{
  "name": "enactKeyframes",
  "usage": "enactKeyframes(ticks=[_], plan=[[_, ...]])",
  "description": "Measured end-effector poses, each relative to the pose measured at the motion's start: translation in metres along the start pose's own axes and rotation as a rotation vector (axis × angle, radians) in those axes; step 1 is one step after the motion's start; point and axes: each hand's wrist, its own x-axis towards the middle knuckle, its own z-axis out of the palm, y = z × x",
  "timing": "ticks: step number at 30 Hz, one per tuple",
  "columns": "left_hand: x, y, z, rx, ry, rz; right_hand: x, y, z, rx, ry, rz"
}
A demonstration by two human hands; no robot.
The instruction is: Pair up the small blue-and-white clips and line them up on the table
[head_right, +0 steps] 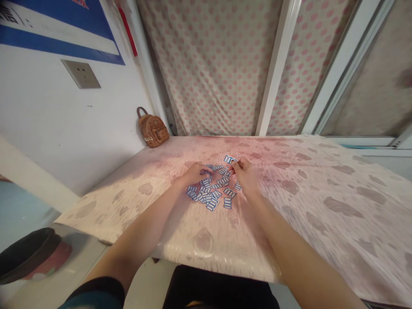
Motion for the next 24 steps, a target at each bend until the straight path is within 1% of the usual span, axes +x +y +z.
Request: enactKeyframes(ticks=[3,6,9,12,13,14,16,19,21,24], plan=[[0.002,0.001,0.001,0.076,0.029,-0.019,-0.002,-0.001,0.0,-0.023,-0.015,-0.001],[0.001,0.002,-0.003,0.117,0.015,-0.053,-0.004,-0.003,0.0,-0.048,-0.026,-0.004],[-0.001,0.005,-0.008,0.18,0.024,-0.163,-0.005,-0.006,0.0,-0.054,-0.031,-0.004],[-0.004,0.006,-0.012,0.261,0.092,-0.306,-0.004,-0.006,0.0,-0.055,-0.029,-0.008],[-0.005,0.006,-0.013,0.278,0.113,-0.329,-0.004,-0.006,0.0,-0.057,-0.029,-0.012],[-0.005,0.006,-0.013,0.284,0.133,-0.328,-0.003,-0.005,0.001,-0.059,-0.028,-0.016],[-0.004,0.006,-0.011,0.258,0.15,-0.261,-0.003,-0.005,0.001,-0.056,-0.026,-0.019],[-0.001,0.006,-0.006,0.175,0.117,-0.145,-0.003,-0.005,0.002,-0.047,-0.026,-0.015],[0.001,0.005,-0.002,0.136,0.092,-0.132,-0.003,-0.006,0.003,-0.047,-0.026,-0.012],[0.003,0.003,0.002,0.086,0.087,-0.154,-0.004,-0.008,0.003,-0.038,-0.029,-0.001]])
